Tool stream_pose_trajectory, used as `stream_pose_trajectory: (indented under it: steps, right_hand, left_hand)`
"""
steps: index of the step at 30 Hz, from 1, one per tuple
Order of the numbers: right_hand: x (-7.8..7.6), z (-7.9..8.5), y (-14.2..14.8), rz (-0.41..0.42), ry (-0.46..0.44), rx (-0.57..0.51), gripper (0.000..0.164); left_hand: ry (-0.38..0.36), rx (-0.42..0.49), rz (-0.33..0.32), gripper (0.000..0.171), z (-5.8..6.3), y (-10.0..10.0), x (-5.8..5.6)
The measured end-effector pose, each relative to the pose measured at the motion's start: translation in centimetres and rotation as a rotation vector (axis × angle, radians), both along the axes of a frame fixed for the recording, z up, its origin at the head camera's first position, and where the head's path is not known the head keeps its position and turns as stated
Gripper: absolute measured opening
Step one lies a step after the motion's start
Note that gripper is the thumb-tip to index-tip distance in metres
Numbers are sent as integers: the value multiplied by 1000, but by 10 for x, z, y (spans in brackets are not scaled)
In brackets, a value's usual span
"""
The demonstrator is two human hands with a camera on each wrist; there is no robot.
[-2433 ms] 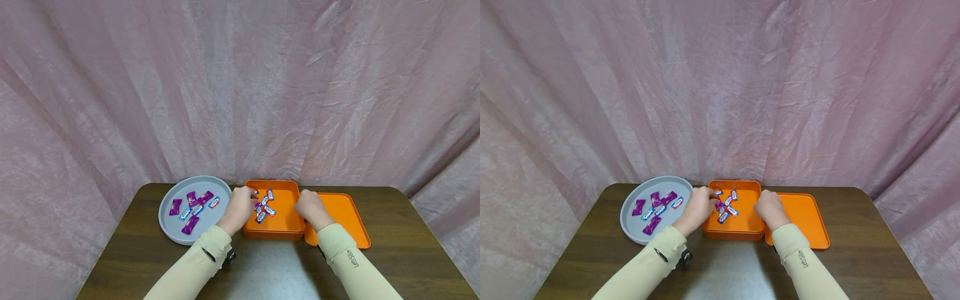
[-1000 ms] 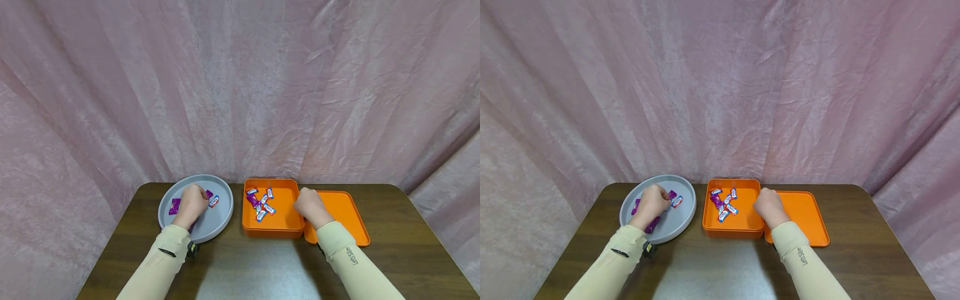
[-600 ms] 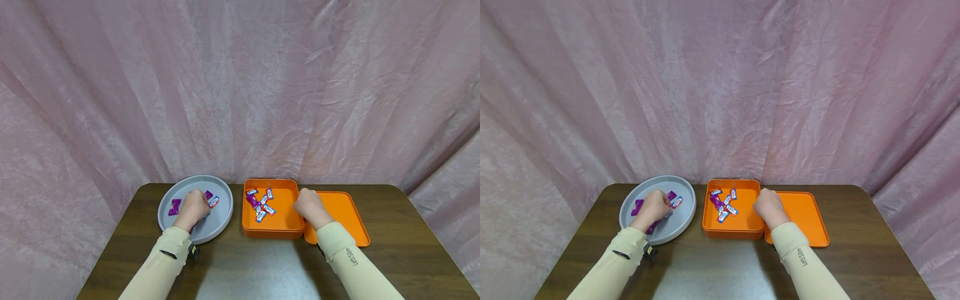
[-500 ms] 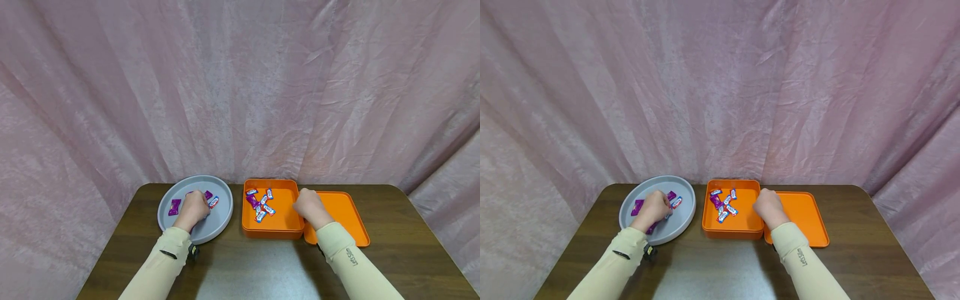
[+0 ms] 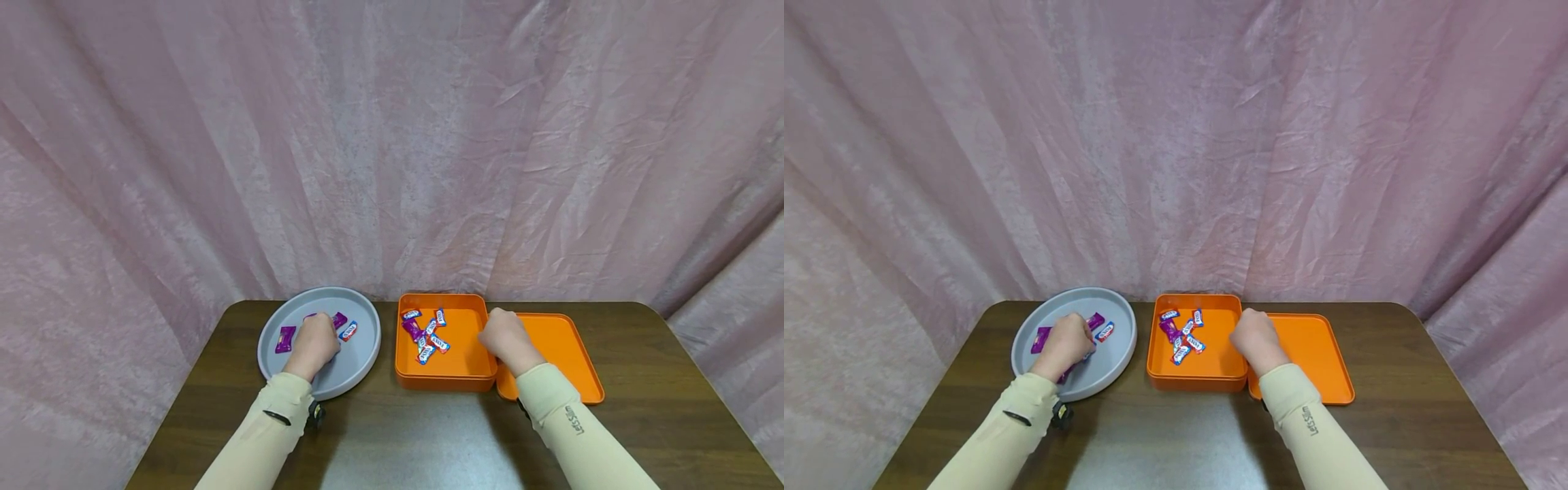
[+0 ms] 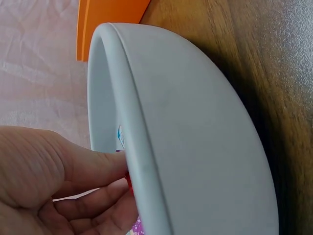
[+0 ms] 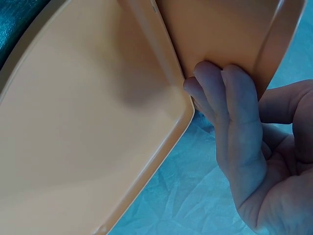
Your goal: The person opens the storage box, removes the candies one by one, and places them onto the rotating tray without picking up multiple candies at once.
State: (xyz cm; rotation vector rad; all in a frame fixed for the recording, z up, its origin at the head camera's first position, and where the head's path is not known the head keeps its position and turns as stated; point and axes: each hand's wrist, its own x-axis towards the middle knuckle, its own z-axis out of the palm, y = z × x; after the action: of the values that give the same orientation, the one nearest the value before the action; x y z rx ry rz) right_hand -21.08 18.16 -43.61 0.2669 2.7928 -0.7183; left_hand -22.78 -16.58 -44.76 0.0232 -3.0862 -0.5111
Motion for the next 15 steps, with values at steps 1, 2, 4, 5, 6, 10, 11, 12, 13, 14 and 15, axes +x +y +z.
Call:
stream_pose_trajectory:
  steps: [1, 2, 4, 5, 6, 10, 11, 12, 13, 14, 15]
  right_hand:
    - [0, 0, 0, -2, -2, -1, 17]
    - [0, 0, -1, -2, -4, -3, 17]
    - [0, 0, -1, -5, -8, -6, 18]
    - [1, 1, -1, -6, -8, -7, 18]
    - [1, 1, -1, -5, -7, -7, 19]
    - [0, 1, -1, -2, 1, 7, 20]
    - [0, 1, -1, -1, 4, 13, 20]
    - [0, 0, -1, -2, 5, 15, 21]
    - [0, 0, -1, -3, 4, 15, 21]
    - [0, 0, -1, -6, 2, 14, 22]
    - [0, -1, -1, -4, 2, 10, 22]
  left_hand:
    - [2, -8, 5, 18, 0, 0, 0]
    - [3, -16, 10, 18, 0, 0, 0]
    - [10, -28, 17, 18, 0, 0, 1]
    - [17, -29, 17, 19, 0, 0, 1]
    - [25, -27, 18, 19, 1, 0, 1]
    - [70, -12, 25, 19, 4, 2, 3]
    - [81, 1, 29, 19, 6, 3, 4]
    - [97, 10, 33, 18, 9, 5, 4]
    - [117, 22, 33, 17, 11, 8, 5]
    - [139, 35, 27, 16, 13, 11, 5]
    - [167, 47, 19, 12, 15, 14, 5]
